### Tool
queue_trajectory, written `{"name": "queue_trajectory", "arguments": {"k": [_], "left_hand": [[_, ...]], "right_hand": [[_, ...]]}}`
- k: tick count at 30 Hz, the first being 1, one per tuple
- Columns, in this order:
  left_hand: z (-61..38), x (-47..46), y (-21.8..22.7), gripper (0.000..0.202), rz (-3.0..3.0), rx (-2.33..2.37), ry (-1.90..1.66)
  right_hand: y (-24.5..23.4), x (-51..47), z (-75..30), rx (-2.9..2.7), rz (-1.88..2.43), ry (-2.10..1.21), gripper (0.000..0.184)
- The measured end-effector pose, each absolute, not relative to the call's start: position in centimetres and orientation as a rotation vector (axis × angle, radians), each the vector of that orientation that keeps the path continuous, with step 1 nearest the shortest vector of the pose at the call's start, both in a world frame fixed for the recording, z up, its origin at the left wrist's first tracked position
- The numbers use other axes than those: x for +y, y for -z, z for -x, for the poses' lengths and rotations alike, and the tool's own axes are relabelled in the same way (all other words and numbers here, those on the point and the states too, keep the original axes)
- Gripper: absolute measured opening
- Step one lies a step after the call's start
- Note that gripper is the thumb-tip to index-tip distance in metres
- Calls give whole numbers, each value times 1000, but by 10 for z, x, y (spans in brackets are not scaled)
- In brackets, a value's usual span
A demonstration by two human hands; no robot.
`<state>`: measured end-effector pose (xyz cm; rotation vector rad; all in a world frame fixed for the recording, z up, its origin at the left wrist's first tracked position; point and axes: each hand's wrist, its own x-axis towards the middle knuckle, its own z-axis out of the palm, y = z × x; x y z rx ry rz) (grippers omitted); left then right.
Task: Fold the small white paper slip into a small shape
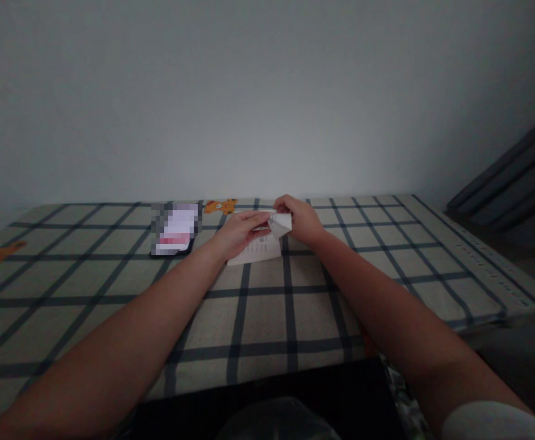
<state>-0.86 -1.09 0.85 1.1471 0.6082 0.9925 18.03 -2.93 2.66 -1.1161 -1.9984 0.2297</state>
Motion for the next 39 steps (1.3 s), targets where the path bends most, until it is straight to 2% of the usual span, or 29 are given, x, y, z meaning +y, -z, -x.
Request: {"name": "queue_trajectory", "arguments": {"k": [8, 13, 17, 22, 29, 34, 39], "left_hand": [[10, -5, -6, 24, -1155, 602, -1006], [12, -3, -3, 24, -1171, 610, -1001], [13, -5, -5, 27, -1171, 616, -969], [11, -6, -8, 22, -1146, 615, -1040], [12, -3, -12, 25, -1118, 626, -1114], [11, -2, -11, 30, -1132, 651, -1157], [11, -1, -9, 34, -1216, 720, -1255]], "right_hand": [[-13, -11, -173, -1720, 918, -536, 39], [-15, -14, -171, -1751, 917, -629, 34], [-20, -19, -170, -1858, 918, -516, 26], [-18, -14, -174, -1773, 958, -557, 27], [-20, -15, -179, -1718, 948, -475, 5], [-17, -12, -178, -1592, 922, -739, 13], [-19, -11, -180, -1546, 924, -832, 19]]}}
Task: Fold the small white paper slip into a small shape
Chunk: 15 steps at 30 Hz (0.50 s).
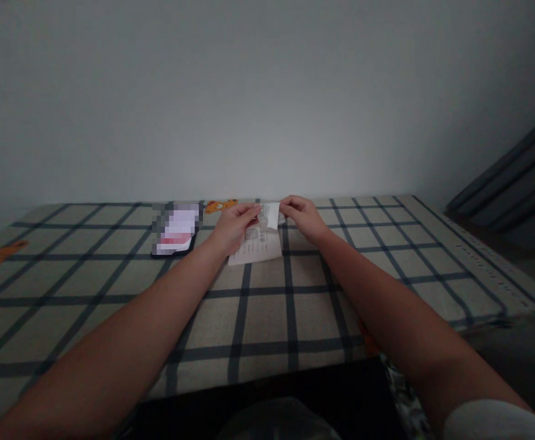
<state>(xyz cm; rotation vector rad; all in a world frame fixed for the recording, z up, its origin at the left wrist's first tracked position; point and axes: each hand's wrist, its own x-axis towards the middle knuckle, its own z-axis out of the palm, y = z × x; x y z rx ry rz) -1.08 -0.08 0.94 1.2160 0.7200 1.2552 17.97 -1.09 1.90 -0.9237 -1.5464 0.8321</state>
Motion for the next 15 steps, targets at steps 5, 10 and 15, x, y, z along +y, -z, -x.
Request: {"name": "queue_trajectory", "arguments": {"k": [5, 10, 15], "left_hand": [[13, 0, -7, 31, -1455, 861, -1353], [13, -3, -7, 33, -1580, 909, -1420], [13, -3, -8, 37, -1559, 910, -1421]], "right_hand": [[-20, -13, -179, -1589, 970, -910, 31], [-20, -16, -178, -1704, 1027, -769, 34], [-17, -14, -179, -1709, 1012, -728, 38]]}}
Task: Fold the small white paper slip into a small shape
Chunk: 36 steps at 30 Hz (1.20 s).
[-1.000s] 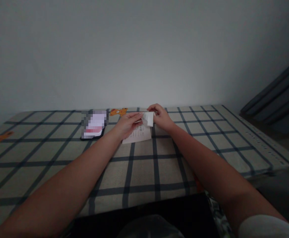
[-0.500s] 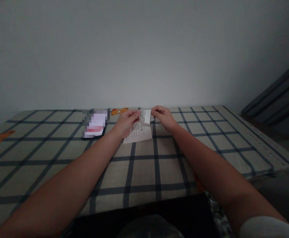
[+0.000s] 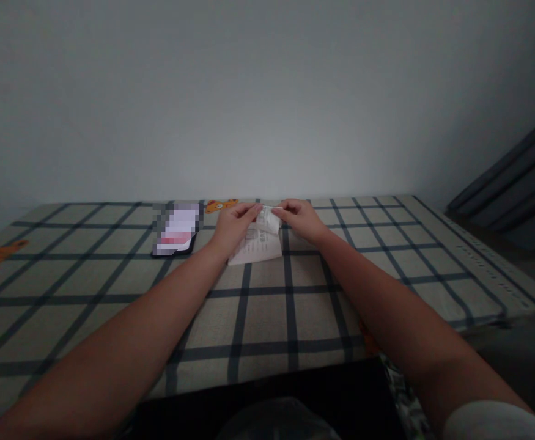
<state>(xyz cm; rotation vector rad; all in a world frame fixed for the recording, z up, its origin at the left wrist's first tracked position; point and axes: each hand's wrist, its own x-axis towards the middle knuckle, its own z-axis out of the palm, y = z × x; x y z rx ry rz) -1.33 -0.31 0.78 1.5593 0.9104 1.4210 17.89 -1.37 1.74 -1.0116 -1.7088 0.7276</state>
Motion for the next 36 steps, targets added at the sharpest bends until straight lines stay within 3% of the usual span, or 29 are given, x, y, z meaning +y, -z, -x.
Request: {"name": "queue_trajectory", "arguments": {"k": [9, 17, 22, 27, 36], "left_hand": [[15, -2, -9, 33, -1608, 1017, -1449], [14, -5, -9, 33, -1665, 999, -1461], [12, -8, -8, 37, -1635, 916, -1213], [10, -8, -9, 36, -1345, 842, -1247], [8, -4, -6, 37, -1245, 791, -1258]], "right_hand": [[-18, -16, -179, -1818, 1056, -702, 48], [-13, -13, -179, -1792, 1005, -824, 43], [-18, -17, -179, -1770, 1044, -812, 42], [-21, -20, -179, -1683, 905, -884, 34], [-16, -15, -177, -1758, 844, -889, 36]]}}
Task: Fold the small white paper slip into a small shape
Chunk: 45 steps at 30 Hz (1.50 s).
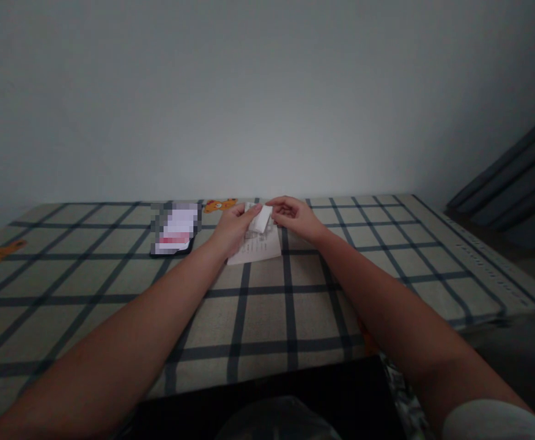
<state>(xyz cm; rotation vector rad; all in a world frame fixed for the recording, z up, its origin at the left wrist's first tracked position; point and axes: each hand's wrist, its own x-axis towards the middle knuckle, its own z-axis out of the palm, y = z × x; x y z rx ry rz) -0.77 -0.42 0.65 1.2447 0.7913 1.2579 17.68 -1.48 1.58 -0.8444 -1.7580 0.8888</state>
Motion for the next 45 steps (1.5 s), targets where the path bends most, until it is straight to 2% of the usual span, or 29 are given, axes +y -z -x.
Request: {"name": "queue_trajectory", "arguments": {"k": [11, 26, 36, 45], "left_hand": [[7, -4, -2, 43, -1426, 805, -1164], [12, -6, -10, 44, -1457, 855, -1169], [14, -6, -11, 42, -1474, 841, -1132], [18, -5, -7, 38, -1645, 918, -1208]], "right_hand": [[-12, -11, -175, -1712, 900, -804, 23], [-19, -17, -174, -1616, 953, -929, 27], [-20, -16, -177, -1556, 986, -923, 23], [-21, -17, -180, -1635, 922, -1029, 30]]}}
